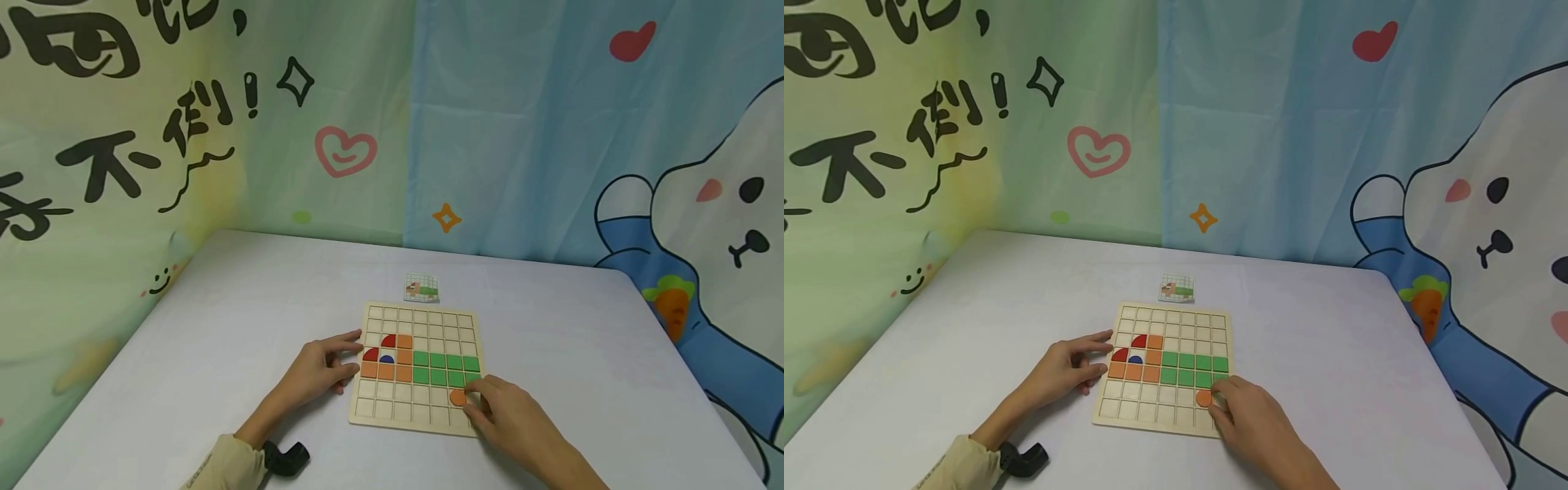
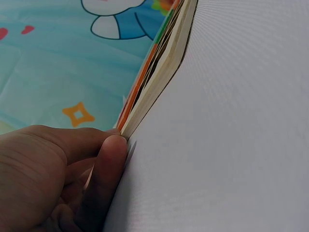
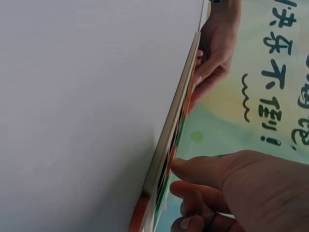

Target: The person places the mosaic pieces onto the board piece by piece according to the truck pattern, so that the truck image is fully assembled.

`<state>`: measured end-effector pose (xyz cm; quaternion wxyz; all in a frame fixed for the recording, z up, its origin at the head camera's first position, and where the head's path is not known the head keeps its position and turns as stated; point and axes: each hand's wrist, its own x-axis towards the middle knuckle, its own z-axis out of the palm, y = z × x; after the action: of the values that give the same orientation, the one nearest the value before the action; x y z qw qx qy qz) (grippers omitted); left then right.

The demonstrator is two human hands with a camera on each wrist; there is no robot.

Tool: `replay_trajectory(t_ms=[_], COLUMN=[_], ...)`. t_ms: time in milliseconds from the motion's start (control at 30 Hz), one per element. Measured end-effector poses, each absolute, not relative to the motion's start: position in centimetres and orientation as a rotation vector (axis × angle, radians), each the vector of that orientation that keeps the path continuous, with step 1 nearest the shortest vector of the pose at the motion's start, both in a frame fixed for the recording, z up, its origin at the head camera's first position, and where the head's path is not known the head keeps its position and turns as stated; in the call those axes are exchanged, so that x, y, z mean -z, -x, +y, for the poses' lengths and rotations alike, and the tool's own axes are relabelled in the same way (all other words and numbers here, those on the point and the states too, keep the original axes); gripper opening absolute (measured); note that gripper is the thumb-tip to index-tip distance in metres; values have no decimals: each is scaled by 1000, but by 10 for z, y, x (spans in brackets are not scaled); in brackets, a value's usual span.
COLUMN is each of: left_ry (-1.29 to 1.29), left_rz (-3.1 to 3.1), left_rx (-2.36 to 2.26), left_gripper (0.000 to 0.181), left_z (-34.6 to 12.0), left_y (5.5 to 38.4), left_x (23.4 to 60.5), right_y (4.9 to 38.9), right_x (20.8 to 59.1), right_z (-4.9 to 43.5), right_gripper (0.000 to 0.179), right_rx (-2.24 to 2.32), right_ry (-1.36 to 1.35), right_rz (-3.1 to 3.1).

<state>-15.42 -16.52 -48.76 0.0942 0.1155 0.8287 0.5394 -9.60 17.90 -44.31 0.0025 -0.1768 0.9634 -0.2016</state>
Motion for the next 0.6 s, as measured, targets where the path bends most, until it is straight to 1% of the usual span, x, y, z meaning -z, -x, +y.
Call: replay_trajectory(t_ms=[67, 267, 467, 600], left_ry=[-344, -357, -349, -346], left_rz=[2458, 2458, 2454, 2457], left_rx=[-1600, -1604, -1602, -1609], left_gripper=[38, 38, 38, 37], left_z=[-165, -165, -165, -166], left_y=[154, 153, 153, 153], left_x=[488, 488, 488, 488], right_y=[93, 83, 75, 73], right_x=[443, 445, 447, 449], right_z=[186, 203, 215, 218], right_gripper=[16, 19, 14, 16], right_rx=[612, 557, 537, 503], right_ry=[542, 405, 302, 234], right_rz=[3034, 3017, 2948, 2901])
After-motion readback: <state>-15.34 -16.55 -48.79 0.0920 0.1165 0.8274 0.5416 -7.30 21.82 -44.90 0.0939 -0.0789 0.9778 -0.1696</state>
